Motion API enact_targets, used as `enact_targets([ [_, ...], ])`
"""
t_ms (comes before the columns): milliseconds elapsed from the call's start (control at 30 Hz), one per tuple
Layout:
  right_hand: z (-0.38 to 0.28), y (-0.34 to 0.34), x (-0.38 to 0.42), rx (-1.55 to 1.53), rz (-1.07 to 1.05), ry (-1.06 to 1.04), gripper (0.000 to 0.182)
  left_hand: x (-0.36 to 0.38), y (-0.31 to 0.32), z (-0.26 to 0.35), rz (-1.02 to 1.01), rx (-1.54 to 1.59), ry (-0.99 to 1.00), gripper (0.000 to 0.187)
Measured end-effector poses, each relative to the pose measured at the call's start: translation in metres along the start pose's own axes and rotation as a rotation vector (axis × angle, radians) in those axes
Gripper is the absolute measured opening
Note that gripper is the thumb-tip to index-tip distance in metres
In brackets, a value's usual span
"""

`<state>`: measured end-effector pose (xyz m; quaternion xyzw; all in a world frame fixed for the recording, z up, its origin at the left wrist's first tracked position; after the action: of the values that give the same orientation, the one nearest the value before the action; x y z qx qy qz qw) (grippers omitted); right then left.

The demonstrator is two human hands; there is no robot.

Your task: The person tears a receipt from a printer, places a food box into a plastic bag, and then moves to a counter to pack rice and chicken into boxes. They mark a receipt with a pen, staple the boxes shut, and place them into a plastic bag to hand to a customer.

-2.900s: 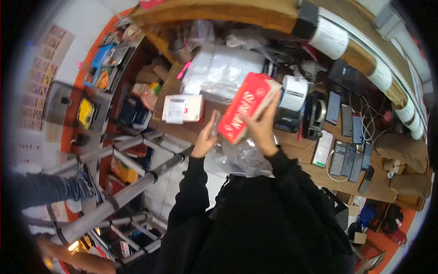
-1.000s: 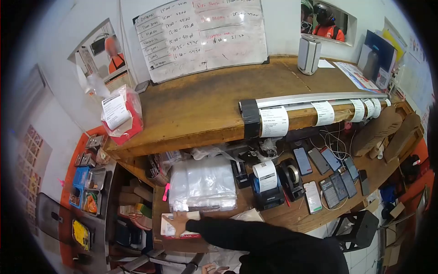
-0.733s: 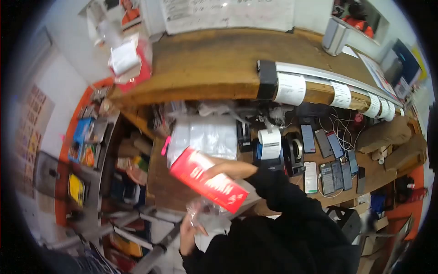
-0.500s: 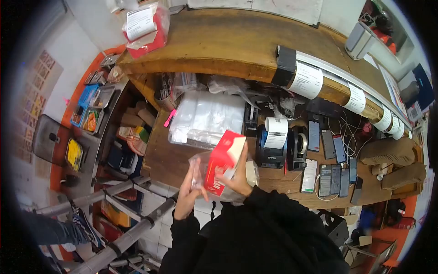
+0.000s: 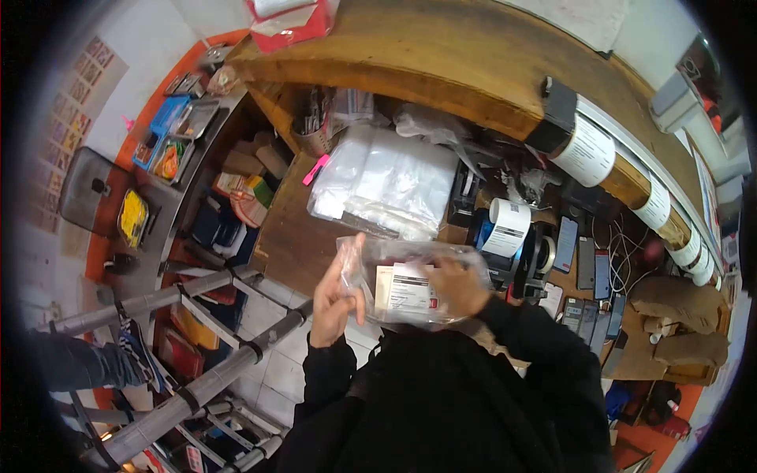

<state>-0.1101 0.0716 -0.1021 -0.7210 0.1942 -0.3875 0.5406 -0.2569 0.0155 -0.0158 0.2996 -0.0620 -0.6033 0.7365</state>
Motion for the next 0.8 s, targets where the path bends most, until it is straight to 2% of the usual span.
enact_targets([
  [33, 0.025, 0.003, 0.007, 0.04, -0.086, 0.091, 0.091, -0.001, -0.005, -0.002, 0.014, 0.014, -0.012, 0.078],
  [100, 0.061, -0.008, 0.03, -0.013, -0.136, 0.009, 0.085, 0.002, -0.004, -0.005, -0.003, -0.002, -0.041, 0.078],
  [133, 0.051, -0.048, 0.046, 0.065, -0.185, -0.071, 0.078, 0.002, 0.001, -0.007, -0.044, -0.019, -0.07, 0.078],
  [167, 0.044, -0.072, 0.052, -0.101, -0.235, -0.179, 0.071, 0.002, 0.003, -0.007, -0.024, -0.029, -0.116, 0.077],
  [200, 0.029, -0.107, 0.051, -0.324, -0.312, -0.262, 0.048, 0.001, 0.001, -0.004, -0.003, -0.025, -0.118, 0.077],
  [233, 0.031, -0.129, 0.036, -0.422, -0.275, -0.21, 0.034, 0.0, 0.003, -0.004, -0.053, -0.015, -0.138, 0.077],
  [267, 0.034, -0.143, 0.019, -0.522, -0.238, -0.153, 0.021, 0.001, 0.006, -0.004, -0.104, -0.003, -0.163, 0.078],
  [300, 0.031, -0.155, -0.01, -0.509, -0.093, -0.129, 0.017, 0.002, 0.005, -0.005, -0.112, -0.001, -0.203, 0.077],
  [333, 0.033, -0.162, -0.045, -0.492, 0.058, -0.105, 0.017, 0.001, 0.002, -0.005, -0.107, 0.002, -0.204, 0.077],
  [400, 0.044, -0.122, -0.128, -0.589, 0.168, -0.244, 0.016, 0.004, 0.004, -0.011, -0.18, -0.017, -0.265, 0.076],
  [467, 0.066, -0.104, -0.191, -0.506, 0.545, -0.262, 0.022, 0.008, -0.004, -0.017, -0.142, -0.02, -0.294, 0.075],
  [533, 0.126, -0.086, -0.253, -0.392, 0.856, -0.102, 0.021, 0.011, -0.012, -0.019, -0.199, -0.068, -0.291, 0.074],
  [567, 0.154, -0.084, -0.275, -0.329, 0.886, 0.025, 0.021, 0.016, -0.017, -0.021, -0.194, -0.097, -0.33, 0.074],
  [633, 0.19, -0.088, -0.299, -0.274, 0.75, 0.205, 0.021, 0.015, -0.016, -0.017, -0.278, -0.056, -0.265, 0.074],
  [700, 0.208, -0.092, -0.314, -0.265, 0.672, 0.277, 0.021, 0.016, -0.02, -0.02, -0.324, -0.036, -0.235, 0.074],
  [800, 0.216, -0.094, -0.321, -0.238, 0.726, 0.333, 0.021, 0.016, -0.019, -0.019, -0.358, 0.019, -0.21, 0.073],
])
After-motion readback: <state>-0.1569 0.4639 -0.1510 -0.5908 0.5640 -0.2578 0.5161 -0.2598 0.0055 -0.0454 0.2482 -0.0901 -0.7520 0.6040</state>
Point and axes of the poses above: each hand's wrist, its own x-axis away from the middle knuckle, its own y-axis out of the palm, z = x × y, the point moved 9 cm from there along -x, towards the middle knuckle, and after that the axes turned 14 degrees about y, right-handed, at the moved point
